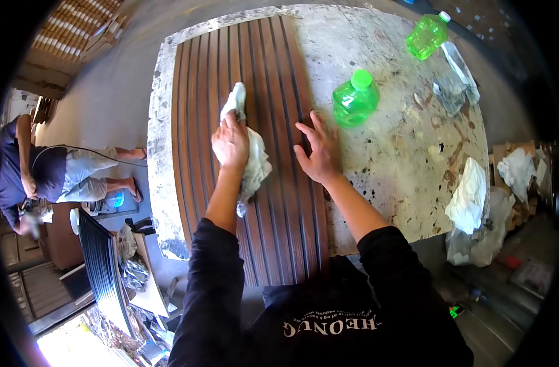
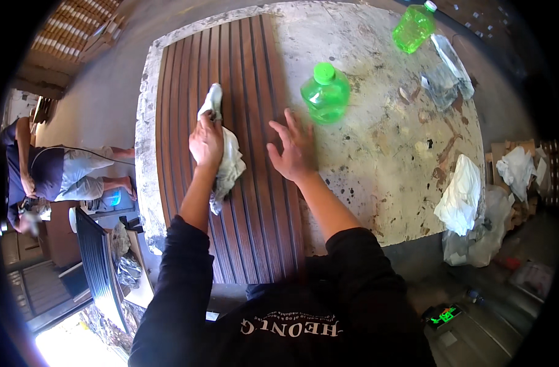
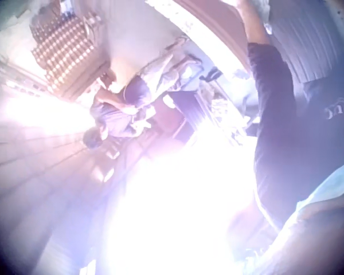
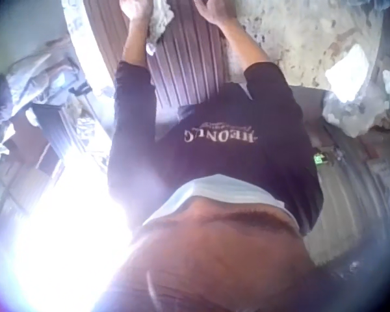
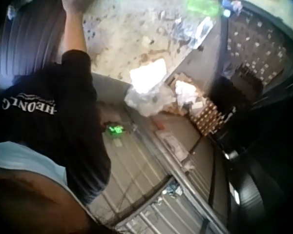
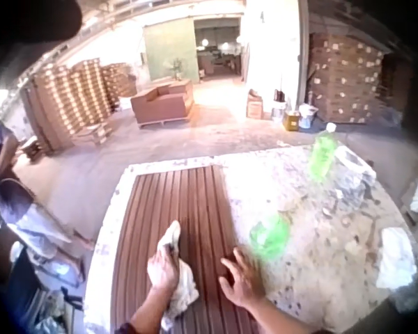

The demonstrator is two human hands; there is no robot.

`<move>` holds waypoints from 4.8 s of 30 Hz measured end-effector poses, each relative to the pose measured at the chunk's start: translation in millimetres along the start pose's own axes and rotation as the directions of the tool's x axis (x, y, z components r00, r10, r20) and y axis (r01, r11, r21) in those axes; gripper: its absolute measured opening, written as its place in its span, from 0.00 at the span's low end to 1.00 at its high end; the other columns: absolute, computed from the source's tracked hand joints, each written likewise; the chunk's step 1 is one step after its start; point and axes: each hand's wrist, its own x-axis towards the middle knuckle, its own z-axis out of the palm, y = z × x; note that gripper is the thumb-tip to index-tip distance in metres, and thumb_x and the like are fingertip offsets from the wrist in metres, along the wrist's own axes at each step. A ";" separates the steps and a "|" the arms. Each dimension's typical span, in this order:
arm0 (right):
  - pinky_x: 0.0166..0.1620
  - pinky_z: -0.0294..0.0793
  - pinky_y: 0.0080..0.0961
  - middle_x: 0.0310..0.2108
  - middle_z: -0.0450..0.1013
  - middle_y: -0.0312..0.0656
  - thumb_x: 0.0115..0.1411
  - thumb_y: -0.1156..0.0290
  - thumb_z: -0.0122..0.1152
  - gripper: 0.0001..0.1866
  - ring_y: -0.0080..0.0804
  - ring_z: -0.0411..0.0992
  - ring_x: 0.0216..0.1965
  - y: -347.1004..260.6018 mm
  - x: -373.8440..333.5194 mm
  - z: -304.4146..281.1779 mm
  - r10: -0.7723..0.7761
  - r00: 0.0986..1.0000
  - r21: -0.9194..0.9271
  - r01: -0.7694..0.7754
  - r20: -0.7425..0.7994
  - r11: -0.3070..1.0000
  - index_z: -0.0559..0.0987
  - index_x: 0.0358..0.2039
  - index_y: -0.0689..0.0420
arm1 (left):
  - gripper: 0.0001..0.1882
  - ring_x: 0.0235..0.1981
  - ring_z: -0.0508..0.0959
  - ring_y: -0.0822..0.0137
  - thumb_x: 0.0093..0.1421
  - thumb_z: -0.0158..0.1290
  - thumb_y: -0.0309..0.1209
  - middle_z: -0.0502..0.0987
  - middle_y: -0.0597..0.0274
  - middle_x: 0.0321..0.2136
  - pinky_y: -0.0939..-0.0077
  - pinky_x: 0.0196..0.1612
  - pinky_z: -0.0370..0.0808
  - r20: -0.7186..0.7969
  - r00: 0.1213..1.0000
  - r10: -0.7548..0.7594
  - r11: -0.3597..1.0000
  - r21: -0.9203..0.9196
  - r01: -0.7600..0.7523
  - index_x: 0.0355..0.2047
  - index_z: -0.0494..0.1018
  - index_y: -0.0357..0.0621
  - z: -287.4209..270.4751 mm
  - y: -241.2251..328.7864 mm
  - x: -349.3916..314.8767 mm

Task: The person wipes a wooden slatted panel with a cloth, applying liquid from a green plastic bottle to clean the surface.

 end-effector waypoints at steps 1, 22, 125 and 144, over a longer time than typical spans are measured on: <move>0.62 0.47 0.60 0.63 0.55 0.53 0.53 0.62 0.59 0.27 0.54 0.54 0.63 1.9 1.3 0.1 0.006 1.000 0.002 -0.006 -0.002 1.000 0.68 0.55 0.49 | 0.10 0.27 0.76 0.54 0.59 0.50 0.34 0.75 0.51 0.26 0.61 0.32 0.71 0.063 0.998 0.021 0.999 0.034 -0.023 0.35 0.69 0.39 -0.8 4.0 -7.6; 0.62 0.49 0.56 0.63 0.54 0.52 0.53 0.65 0.58 0.24 0.51 0.55 0.63 -6.1 1.3 -9.0 0.056 0.996 0.095 -0.063 0.071 0.993 0.70 0.53 0.49 | 0.07 0.26 0.79 0.52 0.56 0.47 0.30 0.77 0.54 0.26 0.59 0.32 0.74 0.127 0.968 0.217 0.968 0.099 -0.230 0.35 0.67 0.44 87.6 8.4 158.5; 0.65 0.49 0.45 0.64 0.46 0.60 0.42 0.39 0.69 0.62 0.53 0.46 0.66 75.5 25.3 -144.2 -0.130 0.978 0.361 0.182 -0.164 0.915 0.46 0.65 0.61 | 0.31 0.64 0.53 0.43 0.58 0.51 0.42 0.57 0.43 0.61 0.43 0.63 0.49 0.301 0.901 -0.312 0.949 0.050 0.312 0.61 0.60 0.49 -95.0 107.2 -171.3; 0.55 0.66 0.38 0.53 0.63 0.54 0.37 0.53 0.78 0.56 0.49 0.65 0.53 108.2 75.9 -88.0 -0.073 0.997 0.380 0.073 -0.014 0.922 0.56 0.60 0.63 | 0.21 0.56 0.68 0.52 0.57 0.49 0.29 0.71 0.55 0.53 0.58 0.56 0.64 0.156 0.986 0.049 0.987 -0.156 -0.025 0.52 0.69 0.44 5.3 103.1 -34.5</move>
